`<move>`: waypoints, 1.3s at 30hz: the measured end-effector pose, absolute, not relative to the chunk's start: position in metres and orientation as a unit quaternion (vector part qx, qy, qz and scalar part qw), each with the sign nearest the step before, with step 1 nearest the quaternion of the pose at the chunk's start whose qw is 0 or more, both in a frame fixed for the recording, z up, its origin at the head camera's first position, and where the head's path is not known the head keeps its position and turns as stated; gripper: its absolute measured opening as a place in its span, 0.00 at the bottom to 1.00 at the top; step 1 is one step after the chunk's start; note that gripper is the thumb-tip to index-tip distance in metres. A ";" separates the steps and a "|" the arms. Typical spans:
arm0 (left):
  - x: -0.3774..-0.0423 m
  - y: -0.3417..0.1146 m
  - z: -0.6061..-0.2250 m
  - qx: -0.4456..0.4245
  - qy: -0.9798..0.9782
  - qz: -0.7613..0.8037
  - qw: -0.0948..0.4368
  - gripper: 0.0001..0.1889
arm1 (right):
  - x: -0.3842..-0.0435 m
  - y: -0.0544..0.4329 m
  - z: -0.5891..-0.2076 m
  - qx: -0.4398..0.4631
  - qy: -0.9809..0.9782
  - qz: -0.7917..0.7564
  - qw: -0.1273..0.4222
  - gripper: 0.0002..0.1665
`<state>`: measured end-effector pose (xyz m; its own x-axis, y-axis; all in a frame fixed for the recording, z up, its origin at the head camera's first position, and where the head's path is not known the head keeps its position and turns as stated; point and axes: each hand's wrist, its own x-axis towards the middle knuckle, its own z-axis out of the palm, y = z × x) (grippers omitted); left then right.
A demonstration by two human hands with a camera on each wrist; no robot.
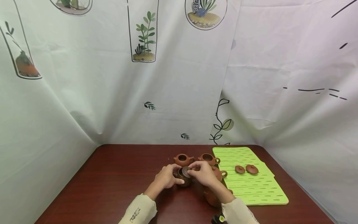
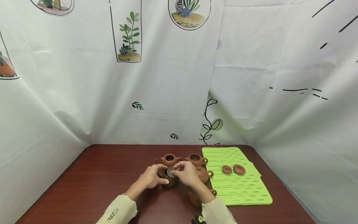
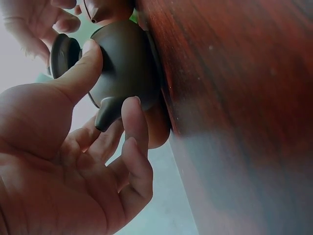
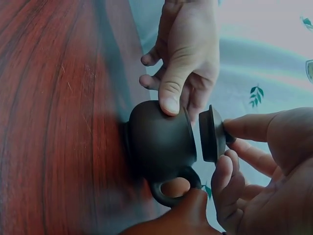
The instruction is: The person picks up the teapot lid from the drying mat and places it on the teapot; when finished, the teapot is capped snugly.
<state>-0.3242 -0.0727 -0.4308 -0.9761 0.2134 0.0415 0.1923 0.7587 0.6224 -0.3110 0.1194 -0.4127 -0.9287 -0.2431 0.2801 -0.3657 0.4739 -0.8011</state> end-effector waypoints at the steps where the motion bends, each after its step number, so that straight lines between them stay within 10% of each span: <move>1: -0.324 -0.073 -0.431 0.108 0.937 0.331 0.017 0.32 | -0.312 0.118 -0.413 0.176 -0.857 0.479 0.064 0.05; 39: -0.326 -0.072 -0.431 0.096 0.938 0.332 0.019 0.33 | -0.324 0.107 -0.421 0.181 -0.867 0.459 0.070 0.05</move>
<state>-0.3263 -0.0724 -0.4315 -0.9808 0.1933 0.0275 0.1675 0.7610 0.6267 -0.3241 0.1066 -0.4212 -0.9248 -0.2490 0.2878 -0.3780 0.5137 -0.7702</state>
